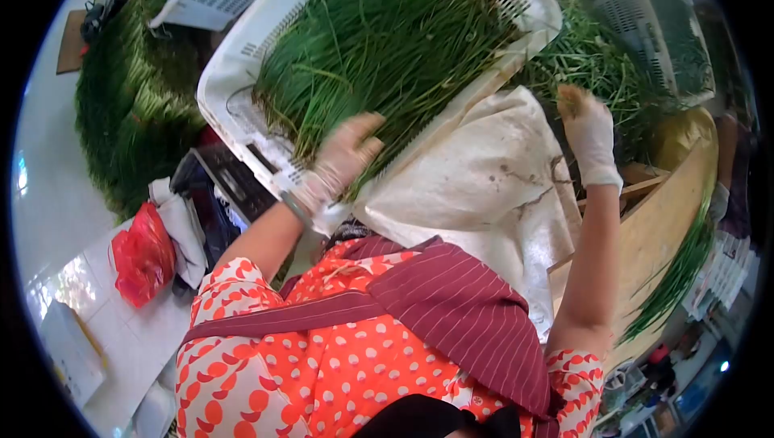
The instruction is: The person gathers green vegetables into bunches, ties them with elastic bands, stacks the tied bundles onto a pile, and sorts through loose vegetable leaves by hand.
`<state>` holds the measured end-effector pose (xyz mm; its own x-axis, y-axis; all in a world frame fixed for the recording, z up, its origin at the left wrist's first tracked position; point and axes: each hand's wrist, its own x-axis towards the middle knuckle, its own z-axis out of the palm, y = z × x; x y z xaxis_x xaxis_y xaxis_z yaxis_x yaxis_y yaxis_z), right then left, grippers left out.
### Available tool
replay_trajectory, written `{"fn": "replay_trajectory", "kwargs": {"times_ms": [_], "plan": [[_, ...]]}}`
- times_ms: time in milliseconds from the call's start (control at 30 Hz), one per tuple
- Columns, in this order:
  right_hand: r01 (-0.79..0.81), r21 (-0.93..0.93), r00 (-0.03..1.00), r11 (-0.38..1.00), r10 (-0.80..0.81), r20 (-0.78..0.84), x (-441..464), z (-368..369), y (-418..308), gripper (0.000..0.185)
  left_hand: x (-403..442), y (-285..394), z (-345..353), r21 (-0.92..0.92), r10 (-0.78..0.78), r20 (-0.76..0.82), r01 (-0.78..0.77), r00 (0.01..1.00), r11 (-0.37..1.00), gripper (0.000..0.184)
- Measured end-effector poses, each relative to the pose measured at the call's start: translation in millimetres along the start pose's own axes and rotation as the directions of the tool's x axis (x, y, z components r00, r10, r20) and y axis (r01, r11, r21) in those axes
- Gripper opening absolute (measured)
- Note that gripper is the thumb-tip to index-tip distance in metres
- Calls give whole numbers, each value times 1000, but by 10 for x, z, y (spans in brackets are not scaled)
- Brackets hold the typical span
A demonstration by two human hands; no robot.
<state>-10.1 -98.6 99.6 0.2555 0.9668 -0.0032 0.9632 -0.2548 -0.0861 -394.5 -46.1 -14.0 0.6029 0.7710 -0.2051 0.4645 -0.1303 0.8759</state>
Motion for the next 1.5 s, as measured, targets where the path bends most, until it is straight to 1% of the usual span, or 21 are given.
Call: {"fn": "replay_trajectory", "kwargs": {"times_ms": [67, 167, 233, 300, 333, 367, 467, 567, 700, 767, 867, 967, 1000, 1033, 1100, 1133, 1167, 1233, 1367, 1433, 1500], "plan": [[151, 219, 987, 964, -135, -87, 237, 112, -262, 24, -5, -396, -324, 284, -201, -132, 231, 971, 931, 61], [224, 67, 966, 972, -231, 116, 447, 369, -616, 30, 73, -991, -777, 556, -394, -246, 462, 886, 691, 86], [168, 10, 962, 986, -166, 218, 581, 705, -544, 33, 184, -1051, -959, 546, -510, -178, 516, 842, 661, 97], [106, -61, 945, 992, -82, 316, 683, 1004, -376, 36, 286, -1078, -1020, 477, -826, 132, 695, 549, 538, 103], [43, 45, 941, 998, -55, 333, 713, 1106, -319, 37, 277, -1226, -995, 454, -849, 163, 726, 503, 517, 106], [-26, 141, 937, 990, -25, 348, 700, 1178, -305, 39, 213, -1375, -976, 457, -851, 174, 725, 495, 515, 106], [6, -31, 963, 1000, 2, 271, 652, 1217, -437, 37, 105, -1592, -783, 38, -647, 318, 672, 693, 740, 119], [-8, -136, 970, 991, 40, 238, 684, 1232, -526, 35, 13, -1402, -508, 220, -736, 183, 703, 651, 676, 124], [-9, -140, 971, 990, 42, 237, 677, 1235, -541, 35, -202, -1391, -325, 192, -640, 224, 610, 735, 769, 136], [-13, -139, 970, 990, 46, 240, 663, 1235, -536, 35, -235, -1375, -215, 212, -698, 133, 668, 703, 713, 134], [-32, -132, 965, 991, 65, 253, 666, 1177, -572, 35, -216, -1622, -26, -12, -772, -5, 772, 635, 635, 131], [-37, -106, 971, 994, 61, 230, 678, 1190, -581, 34, -95, -1450, -165, -77, -772, 151, 786, 618, 614, 99], [-40, -107, 972, 993, 63, 228, 674, 1204, -574, 34, -65, -1029, -275, -342, -686, 360, 774, 632, 533, 62], [-44, -108, 971, 993, 67, 229, 670, 1220, -564, 33, -22, -865, -293, -340, -685, 357, 772, 635, 538, 62], [-38, -111, 973, 993, 63, 223, 666, 1246, -541, 34, 11, -682, -252, -106, -697, 558, 872, 450, 477, 52], [-34, -104, 974, 994, 57, 218, 666, 1255, -534, 34, -33, -727, -102, -12, -645, 451, 727, 617, 686, 47], [-30, -97, 976, 995, 50, 213, 670, 1264, -529, 34, -37, -801, -30, -12, -644, 451, 726, 618, 688, 47], [-26, -95, 977, 995, 45, 210, 665, 1258, -545, 34, -20, -833, 39, 350, -688, 216, 603, 693, 717, 55], [-14, -105, 982, 994, 33, 185, 656, 1259, -540, 33, -173, -914, -95, 209, -666, 124, 637, 736, 742, 61], [-27, -104, 980, 994, 47, 191, 652, 1232, -579, 32, -165, -924, -158, 268, -735, 179, 687, 654, 676, 73], [-48, -105, 978, 993, 68, 195, 663, 1216, -573, 31, -242, -829, -143, -388, -540, 319, 627, 779, 675, 84]]}}
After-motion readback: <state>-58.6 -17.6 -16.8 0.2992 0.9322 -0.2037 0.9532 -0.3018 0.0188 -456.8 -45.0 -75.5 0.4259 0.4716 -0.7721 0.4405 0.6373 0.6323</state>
